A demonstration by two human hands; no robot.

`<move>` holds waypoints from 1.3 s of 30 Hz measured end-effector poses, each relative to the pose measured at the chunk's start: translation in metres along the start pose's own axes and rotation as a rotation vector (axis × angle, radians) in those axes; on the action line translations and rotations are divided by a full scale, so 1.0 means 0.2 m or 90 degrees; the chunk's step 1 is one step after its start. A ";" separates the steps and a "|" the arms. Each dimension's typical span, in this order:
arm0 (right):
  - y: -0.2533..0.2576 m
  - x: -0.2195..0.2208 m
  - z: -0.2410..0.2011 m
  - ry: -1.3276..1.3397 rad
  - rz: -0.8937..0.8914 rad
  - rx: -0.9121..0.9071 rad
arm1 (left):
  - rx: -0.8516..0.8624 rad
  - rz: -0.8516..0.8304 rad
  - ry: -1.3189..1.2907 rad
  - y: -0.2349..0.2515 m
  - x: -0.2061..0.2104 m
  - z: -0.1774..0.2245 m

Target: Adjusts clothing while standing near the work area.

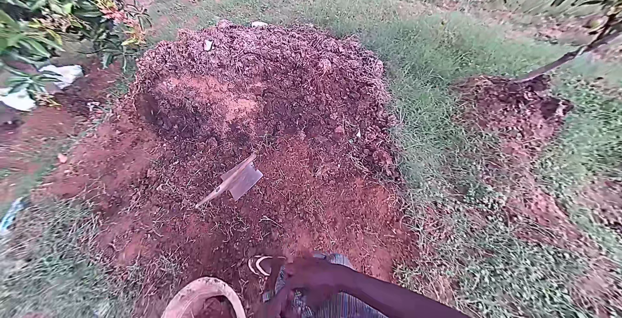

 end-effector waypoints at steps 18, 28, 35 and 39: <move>0.04 0.11 -0.18 -0.242 0.166 0.056 | -0.031 0.201 -0.225 -0.20 -0.07 0.01; 0.05 0.07 -0.14 -0.081 -0.092 0.030 | -0.079 0.098 -0.152 -0.20 -0.04 0.01; 0.07 0.08 -0.14 0.048 -0.175 0.016 | -0.056 0.090 -0.183 -0.20 -0.03 -0.03; 0.11 0.10 -0.13 0.003 -0.188 0.043 | -0.051 0.102 -0.212 -0.21 -0.02 -0.04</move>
Point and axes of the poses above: each hand's wrist, its own y-axis towards the middle knuckle, its own x-axis out of the palm, z = x × y, the point moved 7 cm from there along y, towards the middle knuckle, and after that the axes turned 9 degrees about x, right-handed, at the moved point
